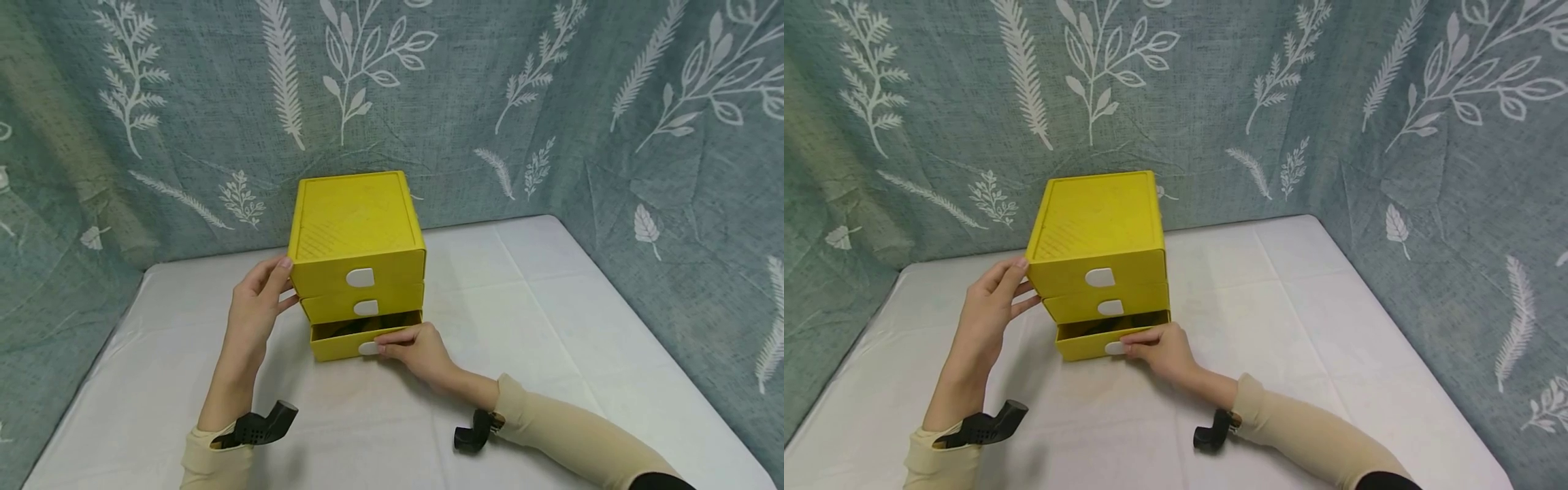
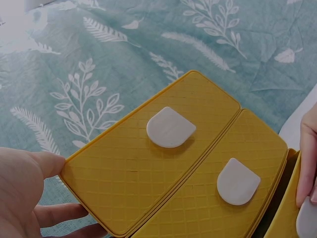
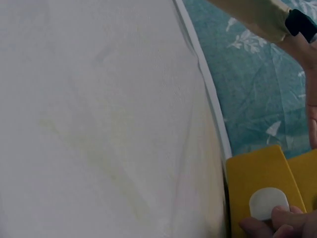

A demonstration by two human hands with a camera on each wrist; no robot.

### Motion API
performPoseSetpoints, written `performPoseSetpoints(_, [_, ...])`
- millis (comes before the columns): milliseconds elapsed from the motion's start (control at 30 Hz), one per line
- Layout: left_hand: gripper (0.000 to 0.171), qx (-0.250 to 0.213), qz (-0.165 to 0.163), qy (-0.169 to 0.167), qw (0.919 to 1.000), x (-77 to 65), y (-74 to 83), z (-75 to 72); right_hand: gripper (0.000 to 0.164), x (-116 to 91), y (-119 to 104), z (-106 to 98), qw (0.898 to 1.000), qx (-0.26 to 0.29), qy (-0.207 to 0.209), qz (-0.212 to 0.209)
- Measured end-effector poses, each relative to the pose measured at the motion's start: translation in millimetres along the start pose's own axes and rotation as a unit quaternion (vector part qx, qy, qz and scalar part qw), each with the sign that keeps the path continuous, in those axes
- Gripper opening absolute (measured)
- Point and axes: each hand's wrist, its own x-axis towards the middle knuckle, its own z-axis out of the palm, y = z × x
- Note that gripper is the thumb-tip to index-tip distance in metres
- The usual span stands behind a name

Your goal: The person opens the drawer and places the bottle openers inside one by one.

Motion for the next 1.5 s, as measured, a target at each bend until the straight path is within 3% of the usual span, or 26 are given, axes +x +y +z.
performPoseSetpoints(967, [0.064, 0.005, 0.003, 0.004, 1.0, 0.4, -0.3, 0.8, 0.012, 25, 0, -5, 0.999, -0.012, 0.015, 0.035])
performPoseSetpoints(1233, [0.063, -0.001, 0.002, 0.006, 1.0, -0.6, -1.5, -0.2, 0.013, 24, 0, -8, 0.999, 0.002, -0.008, 0.033])
performPoseSetpoints(1500, [0.065, 0.001, -0.001, 0.003, 1.0, -1.0, -0.9, 1.1, 0.019, 16, -10, -21, 0.997, -0.019, -0.063, 0.041])
